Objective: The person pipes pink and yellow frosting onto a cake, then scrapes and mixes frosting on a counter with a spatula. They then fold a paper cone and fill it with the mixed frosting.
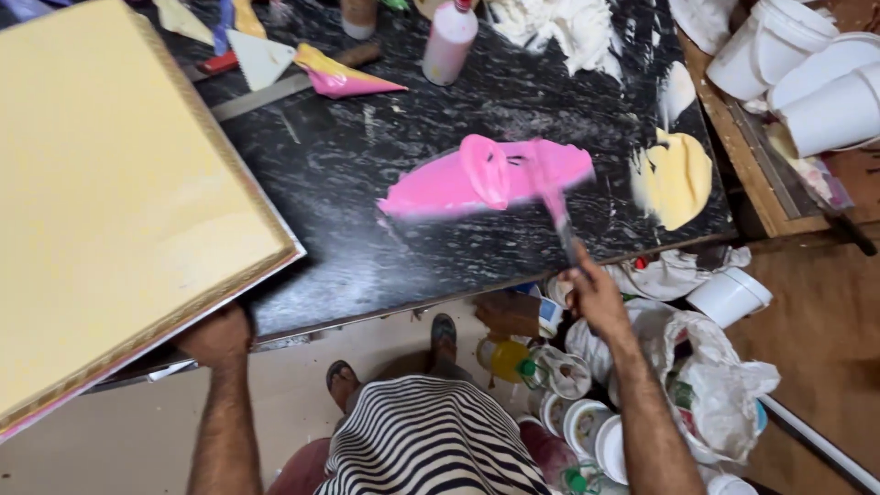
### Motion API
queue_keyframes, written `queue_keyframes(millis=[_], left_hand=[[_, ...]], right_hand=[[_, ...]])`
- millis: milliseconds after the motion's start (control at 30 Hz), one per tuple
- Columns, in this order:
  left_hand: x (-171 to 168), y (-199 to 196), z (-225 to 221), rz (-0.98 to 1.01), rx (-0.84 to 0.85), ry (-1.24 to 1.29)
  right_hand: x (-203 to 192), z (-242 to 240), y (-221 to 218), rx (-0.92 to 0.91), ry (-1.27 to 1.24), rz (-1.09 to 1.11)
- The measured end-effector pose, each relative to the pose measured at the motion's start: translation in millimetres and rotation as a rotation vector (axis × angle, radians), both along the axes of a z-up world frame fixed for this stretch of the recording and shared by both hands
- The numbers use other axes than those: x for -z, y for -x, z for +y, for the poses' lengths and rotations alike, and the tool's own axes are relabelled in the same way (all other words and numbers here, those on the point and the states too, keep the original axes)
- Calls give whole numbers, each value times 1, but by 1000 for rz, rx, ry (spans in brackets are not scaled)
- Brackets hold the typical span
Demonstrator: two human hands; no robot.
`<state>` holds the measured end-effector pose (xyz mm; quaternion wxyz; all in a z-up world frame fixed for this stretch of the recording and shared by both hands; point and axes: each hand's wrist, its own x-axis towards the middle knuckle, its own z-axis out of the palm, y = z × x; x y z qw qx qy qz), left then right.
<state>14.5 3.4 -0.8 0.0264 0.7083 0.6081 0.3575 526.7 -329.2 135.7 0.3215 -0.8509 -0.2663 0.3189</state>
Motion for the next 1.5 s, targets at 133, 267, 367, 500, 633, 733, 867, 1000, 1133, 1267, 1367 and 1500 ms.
queue_keyframes(millis=[133,267,367,500,633,733,867,1000,1133,1267,1367,1500], left_hand=[[16,5,2,32,-47,130],[33,17,-4,184,-71,112],[69,30,5,218,-51,82],[33,20,5,84,-56,87],[19,11,4,31,-69,247],[32,5,10,15,-29,267],[48,23,8,4,-17,185],[33,14,8,8,-45,232],[35,18,7,7,-76,219],[23,9,10,38,-60,204],[14,10,7,119,-55,174],[17,14,9,184,-40,209]], right_hand=[[59,-26,-97,298,34,98],[156,-24,-141,37,8,-766],[68,90,-7,47,190,-524],[19,137,109,-62,211,-346],[61,96,160,-167,220,-219],[51,55,163,-41,-102,409],[4,15,142,366,-236,1093],[-6,27,105,394,-168,559],[58,37,140,-126,177,-945],[50,60,186,-202,376,-546],[63,32,146,-393,30,-748],[65,19,92,43,-157,281]])
